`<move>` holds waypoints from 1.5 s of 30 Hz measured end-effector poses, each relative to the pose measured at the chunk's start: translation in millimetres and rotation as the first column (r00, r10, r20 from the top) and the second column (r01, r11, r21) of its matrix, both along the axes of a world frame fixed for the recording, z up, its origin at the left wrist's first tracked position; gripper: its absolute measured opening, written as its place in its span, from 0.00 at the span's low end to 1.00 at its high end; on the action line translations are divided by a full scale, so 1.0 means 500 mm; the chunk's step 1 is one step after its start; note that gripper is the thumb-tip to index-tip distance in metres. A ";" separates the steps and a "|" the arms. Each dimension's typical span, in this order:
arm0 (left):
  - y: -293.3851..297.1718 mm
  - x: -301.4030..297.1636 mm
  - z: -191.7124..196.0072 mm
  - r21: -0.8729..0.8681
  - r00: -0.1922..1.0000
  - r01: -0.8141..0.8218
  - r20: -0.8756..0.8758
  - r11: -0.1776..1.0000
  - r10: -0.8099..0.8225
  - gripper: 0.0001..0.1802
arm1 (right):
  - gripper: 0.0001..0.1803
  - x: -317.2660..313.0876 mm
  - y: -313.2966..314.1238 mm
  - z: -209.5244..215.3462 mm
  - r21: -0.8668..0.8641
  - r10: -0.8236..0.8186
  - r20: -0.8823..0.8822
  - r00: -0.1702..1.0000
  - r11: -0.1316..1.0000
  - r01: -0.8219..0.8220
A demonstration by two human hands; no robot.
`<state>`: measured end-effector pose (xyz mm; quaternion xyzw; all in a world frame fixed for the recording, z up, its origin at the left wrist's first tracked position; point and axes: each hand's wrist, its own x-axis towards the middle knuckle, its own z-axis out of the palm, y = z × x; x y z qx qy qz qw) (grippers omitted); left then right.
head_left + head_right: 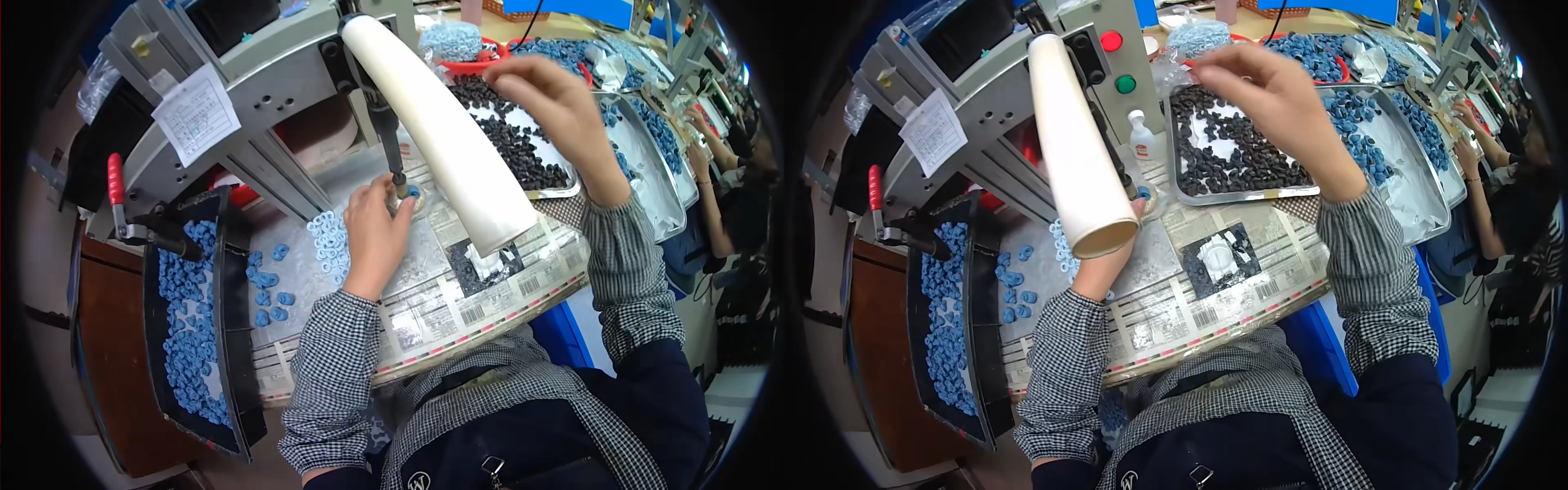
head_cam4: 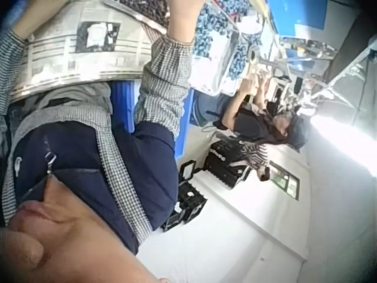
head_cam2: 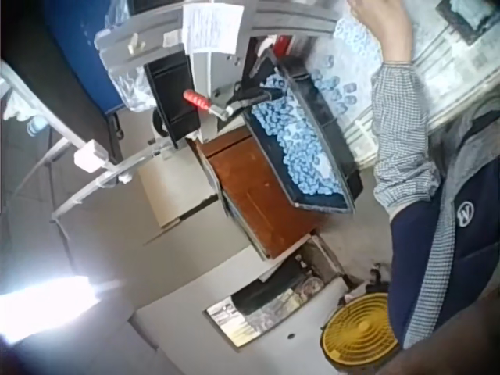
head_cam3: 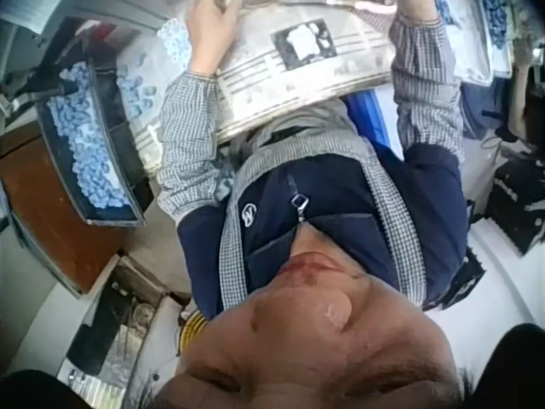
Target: The recorder is assembling small blue and black plastic components using a manual press tool at a workstation.
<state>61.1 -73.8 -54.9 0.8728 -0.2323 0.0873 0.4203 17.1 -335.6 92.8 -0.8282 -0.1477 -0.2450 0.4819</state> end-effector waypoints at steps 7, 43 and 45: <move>0.003 -0.010 0.020 -0.015 1.000 0.019 0.002 1.000 -0.019 0.25 | 0.09 0.052 -0.095 -0.195 -0.708 -0.189 -0.074 0.979 0.701 0.081; 0.140 -0.111 0.095 -0.414 0.889 -0.084 -0.443 0.906 -0.120 0.08 | 0.08 0.100 -0.082 -0.238 -0.831 -0.185 -0.223 0.957 0.549 -0.088; 0.130 -0.132 0.099 -0.585 0.823 -0.070 -0.491 0.808 -0.285 0.11 | 0.08 0.093 -0.091 -0.235 -0.825 -0.184 -0.198 0.963 0.562 -0.062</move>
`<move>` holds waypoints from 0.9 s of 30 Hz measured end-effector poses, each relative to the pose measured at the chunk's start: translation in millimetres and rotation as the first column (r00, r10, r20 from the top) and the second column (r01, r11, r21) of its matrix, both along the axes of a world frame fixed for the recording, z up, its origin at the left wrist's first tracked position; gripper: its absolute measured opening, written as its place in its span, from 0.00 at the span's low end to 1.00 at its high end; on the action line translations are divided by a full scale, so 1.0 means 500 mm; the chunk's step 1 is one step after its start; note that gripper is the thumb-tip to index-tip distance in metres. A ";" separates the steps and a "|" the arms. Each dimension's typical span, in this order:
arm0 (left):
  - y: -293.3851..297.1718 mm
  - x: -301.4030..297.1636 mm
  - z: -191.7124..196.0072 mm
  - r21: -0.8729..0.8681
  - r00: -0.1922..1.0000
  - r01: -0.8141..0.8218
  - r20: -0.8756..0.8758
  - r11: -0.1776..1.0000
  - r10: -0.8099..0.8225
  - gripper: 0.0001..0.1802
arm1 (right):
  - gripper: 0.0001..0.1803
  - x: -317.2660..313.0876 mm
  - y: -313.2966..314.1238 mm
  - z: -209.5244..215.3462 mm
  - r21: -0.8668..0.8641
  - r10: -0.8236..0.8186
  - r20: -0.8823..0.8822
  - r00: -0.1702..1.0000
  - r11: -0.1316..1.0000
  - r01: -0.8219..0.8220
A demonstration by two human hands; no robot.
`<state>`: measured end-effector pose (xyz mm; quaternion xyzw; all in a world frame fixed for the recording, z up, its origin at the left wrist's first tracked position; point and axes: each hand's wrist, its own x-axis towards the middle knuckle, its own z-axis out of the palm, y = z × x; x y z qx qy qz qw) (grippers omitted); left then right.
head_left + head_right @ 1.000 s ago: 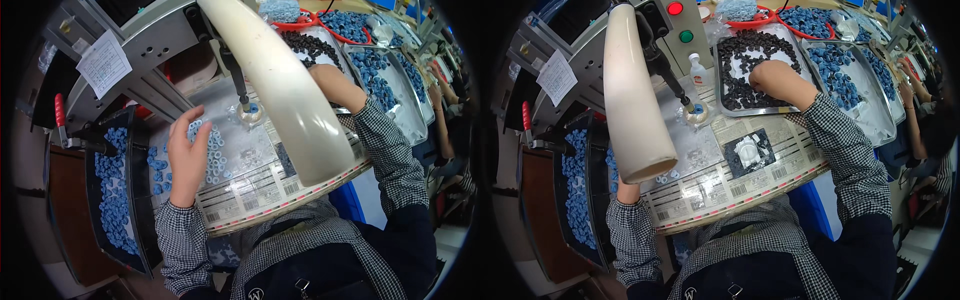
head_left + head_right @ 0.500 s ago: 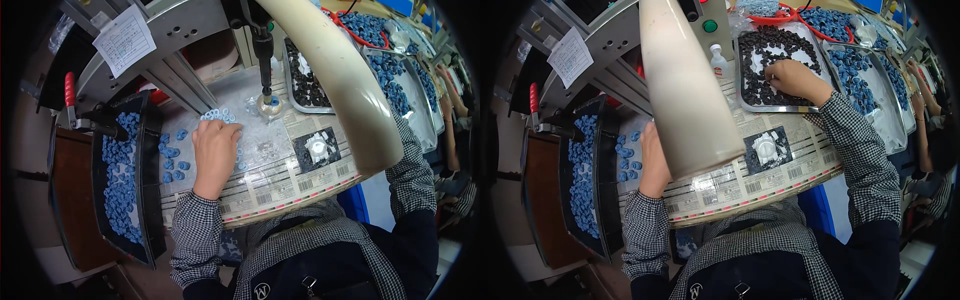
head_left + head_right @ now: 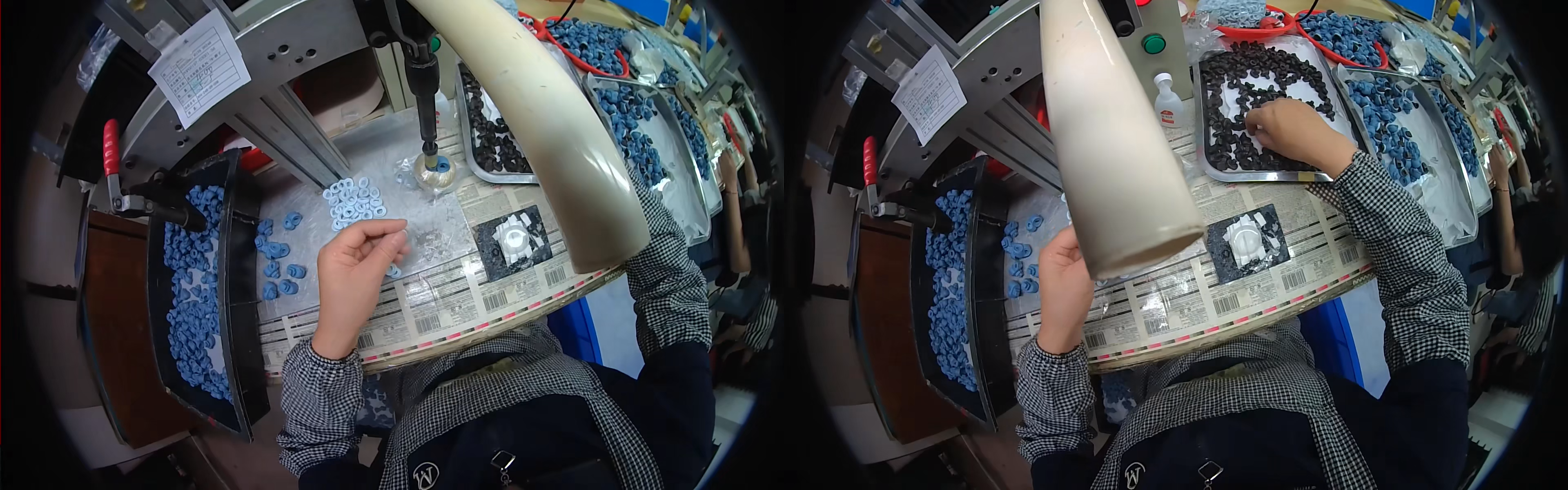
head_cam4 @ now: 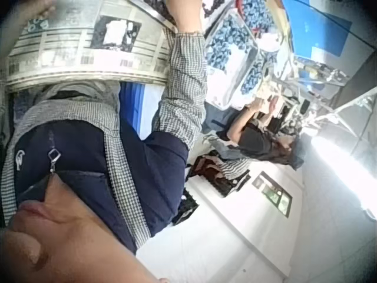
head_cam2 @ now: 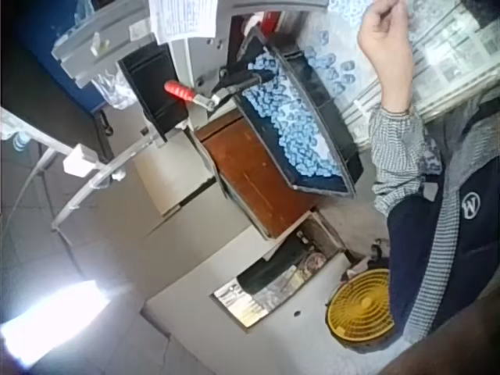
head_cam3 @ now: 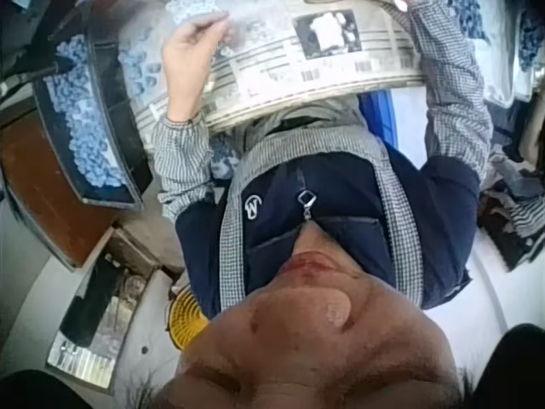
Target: The recorder is assembling small blue and black plastic components using a manual press tool at a workstation.
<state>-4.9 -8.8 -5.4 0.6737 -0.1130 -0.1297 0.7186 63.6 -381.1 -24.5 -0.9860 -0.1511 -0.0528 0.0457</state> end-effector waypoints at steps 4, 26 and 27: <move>-0.025 -0.046 0.005 -0.111 0.986 -0.038 -0.163 0.993 0.019 0.13 | 0.08 0.021 0.005 0.008 0.203 0.029 -0.153 0.988 0.979 0.003; -0.139 -0.088 -0.055 -0.089 0.985 -0.160 -0.078 0.983 0.153 0.11 | 0.12 -0.259 0.267 0.058 0.918 0.051 -0.298 0.953 0.288 0.272; -0.142 -0.092 -0.058 -0.185 0.984 -0.172 -0.085 0.968 0.159 0.11 | 0.11 -0.261 0.268 0.063 0.915 0.047 -0.268 0.962 0.326 0.238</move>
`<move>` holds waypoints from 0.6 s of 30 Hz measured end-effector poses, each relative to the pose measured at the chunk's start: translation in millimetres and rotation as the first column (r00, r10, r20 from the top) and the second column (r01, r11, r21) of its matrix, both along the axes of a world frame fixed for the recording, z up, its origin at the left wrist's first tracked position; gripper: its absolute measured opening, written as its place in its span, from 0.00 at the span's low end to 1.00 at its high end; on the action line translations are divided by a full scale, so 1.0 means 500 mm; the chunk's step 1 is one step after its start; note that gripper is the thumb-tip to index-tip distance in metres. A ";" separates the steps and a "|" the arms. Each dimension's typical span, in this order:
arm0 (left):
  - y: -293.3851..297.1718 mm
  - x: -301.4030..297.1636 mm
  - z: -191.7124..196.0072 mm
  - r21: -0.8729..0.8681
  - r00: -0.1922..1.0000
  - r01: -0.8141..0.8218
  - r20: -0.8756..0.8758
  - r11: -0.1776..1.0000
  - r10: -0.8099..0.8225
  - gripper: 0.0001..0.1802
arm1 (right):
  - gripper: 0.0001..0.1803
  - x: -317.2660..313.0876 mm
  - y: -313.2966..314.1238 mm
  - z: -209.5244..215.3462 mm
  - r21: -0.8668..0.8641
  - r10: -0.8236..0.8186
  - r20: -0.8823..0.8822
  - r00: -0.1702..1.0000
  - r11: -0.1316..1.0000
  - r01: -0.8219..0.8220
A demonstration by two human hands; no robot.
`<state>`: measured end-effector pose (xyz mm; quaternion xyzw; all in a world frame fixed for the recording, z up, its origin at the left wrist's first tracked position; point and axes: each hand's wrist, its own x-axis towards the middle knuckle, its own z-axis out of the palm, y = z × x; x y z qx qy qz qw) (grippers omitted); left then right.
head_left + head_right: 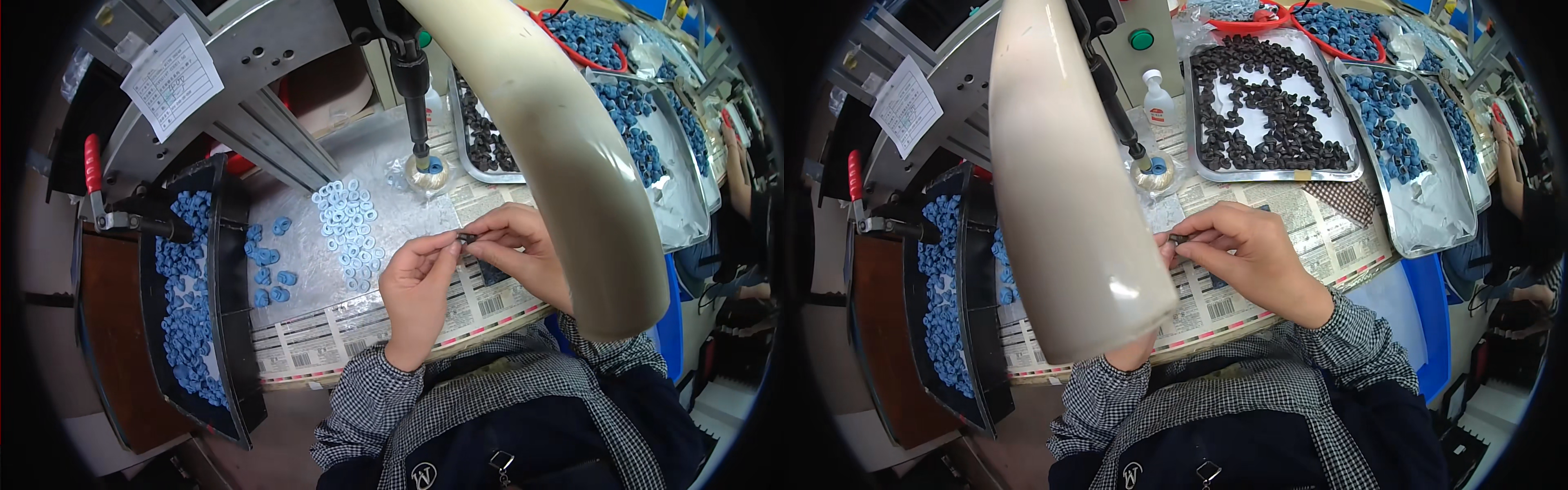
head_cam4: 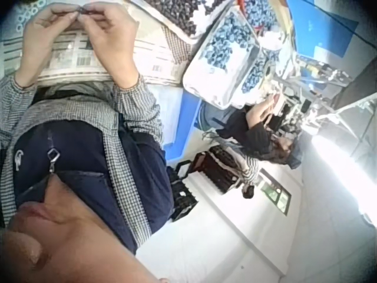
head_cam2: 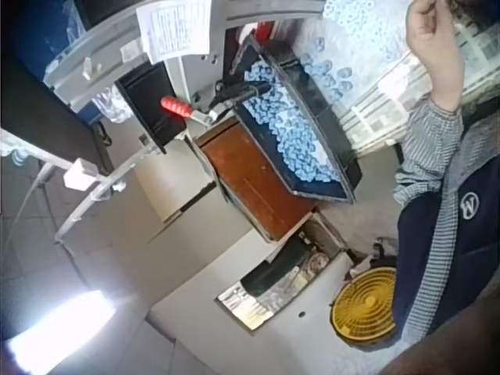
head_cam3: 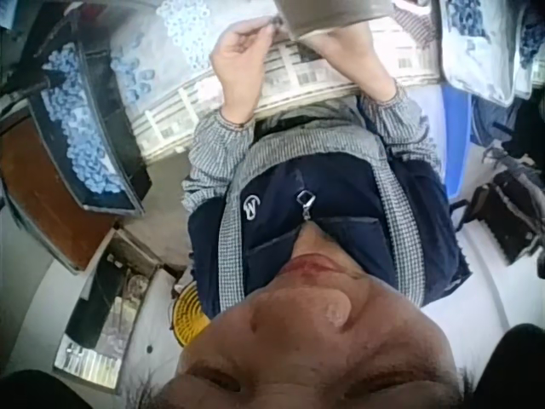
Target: The recorder is assembling small blue and black plastic components using a manual press tool at a workstation.
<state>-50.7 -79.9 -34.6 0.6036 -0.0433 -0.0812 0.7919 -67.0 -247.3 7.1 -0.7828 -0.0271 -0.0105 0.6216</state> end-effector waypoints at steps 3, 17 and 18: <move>0.001 -0.002 -0.005 0.005 0.999 -0.016 0.032 1.000 0.016 0.10 | 0.11 -0.003 0.005 0.006 -0.116 -0.006 0.086 0.996 0.993 0.016; 0.013 0.003 0.026 -0.149 0.984 0.000 -0.178 0.989 -0.027 0.11 | 0.13 -0.008 0.020 0.004 -0.180 -0.095 0.165 0.982 0.976 0.124; 0.015 0.003 0.022 -0.195 0.979 -0.001 -0.200 0.981 -0.039 0.11 | 0.14 -0.007 0.019 0.003 -0.180 -0.076 0.180 0.981 0.978 0.109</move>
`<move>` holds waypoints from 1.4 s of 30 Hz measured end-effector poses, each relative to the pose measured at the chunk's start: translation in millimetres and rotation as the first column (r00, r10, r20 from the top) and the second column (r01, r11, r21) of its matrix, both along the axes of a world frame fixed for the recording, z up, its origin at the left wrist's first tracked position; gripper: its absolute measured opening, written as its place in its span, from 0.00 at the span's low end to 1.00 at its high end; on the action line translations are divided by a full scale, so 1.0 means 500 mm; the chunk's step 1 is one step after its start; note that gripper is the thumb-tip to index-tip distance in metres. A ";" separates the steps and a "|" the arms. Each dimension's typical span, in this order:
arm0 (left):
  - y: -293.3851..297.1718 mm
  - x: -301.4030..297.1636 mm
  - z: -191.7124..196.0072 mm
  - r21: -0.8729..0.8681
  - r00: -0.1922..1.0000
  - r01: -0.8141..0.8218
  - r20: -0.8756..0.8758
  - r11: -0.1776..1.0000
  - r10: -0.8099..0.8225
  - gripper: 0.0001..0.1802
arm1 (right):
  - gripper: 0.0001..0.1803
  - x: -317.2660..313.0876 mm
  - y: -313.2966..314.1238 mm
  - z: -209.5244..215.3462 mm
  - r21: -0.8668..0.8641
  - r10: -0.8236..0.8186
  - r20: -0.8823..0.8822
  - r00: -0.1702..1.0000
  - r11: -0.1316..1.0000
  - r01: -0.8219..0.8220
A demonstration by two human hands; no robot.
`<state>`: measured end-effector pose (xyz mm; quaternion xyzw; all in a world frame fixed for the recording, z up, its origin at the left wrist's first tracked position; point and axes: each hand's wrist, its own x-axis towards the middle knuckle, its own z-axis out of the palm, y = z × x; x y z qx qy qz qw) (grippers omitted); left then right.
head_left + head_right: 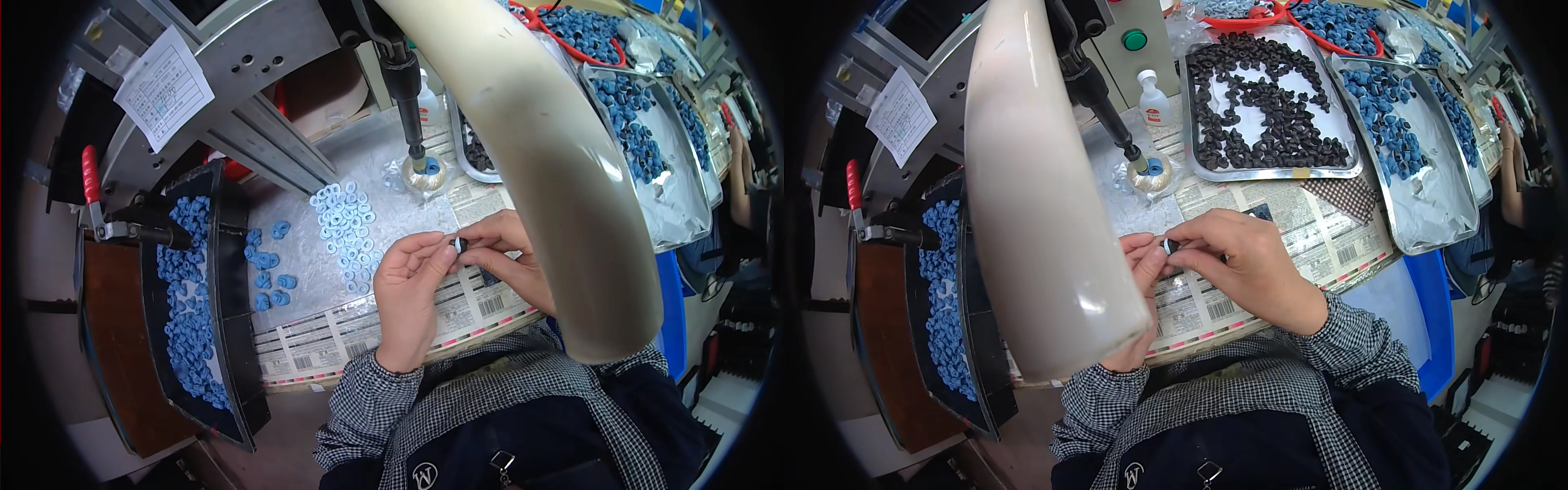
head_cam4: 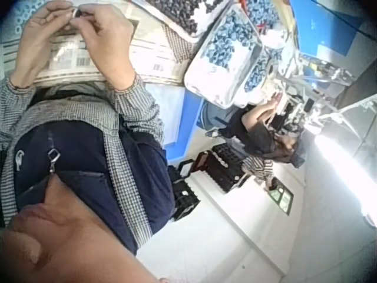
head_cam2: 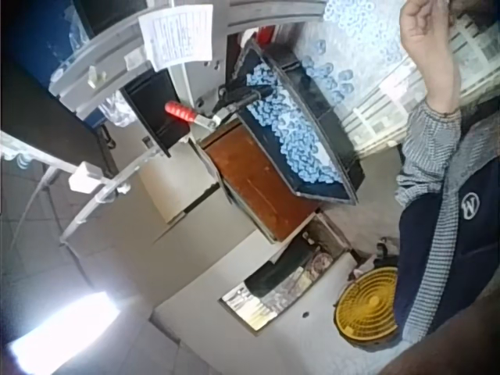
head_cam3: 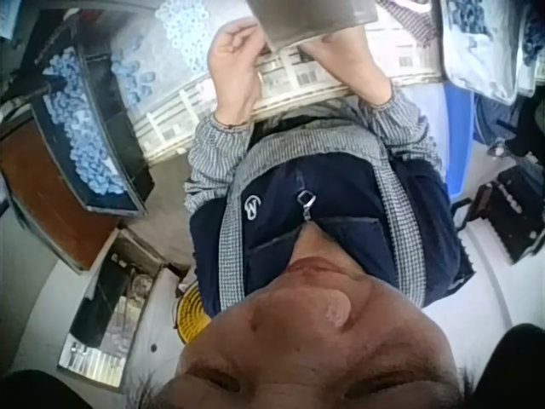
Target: The recorder is assembling small blue and black plastic components using a manual press tool at a workstation.
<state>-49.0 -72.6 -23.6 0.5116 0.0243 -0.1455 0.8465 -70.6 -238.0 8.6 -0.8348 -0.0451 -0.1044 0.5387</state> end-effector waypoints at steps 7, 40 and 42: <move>0.009 -0.015 0.004 -0.151 0.999 -0.035 -0.025 0.988 0.031 0.11 | 0.11 0.015 -0.006 0.005 -0.168 0.129 0.138 0.982 0.980 -0.105; 0.198 0.067 0.022 0.364 0.966 -0.136 0.257 0.921 0.041 0.14 | 0.10 0.006 -0.147 -0.017 -0.761 0.336 0.012 0.942 0.614 -0.209; 0.189 0.049 0.007 0.349 0.982 -0.071 0.187 0.935 0.004 0.16 | 0.09 0.013 -0.143 -0.031 -0.756 0.346 0.001 0.938 0.615 -0.225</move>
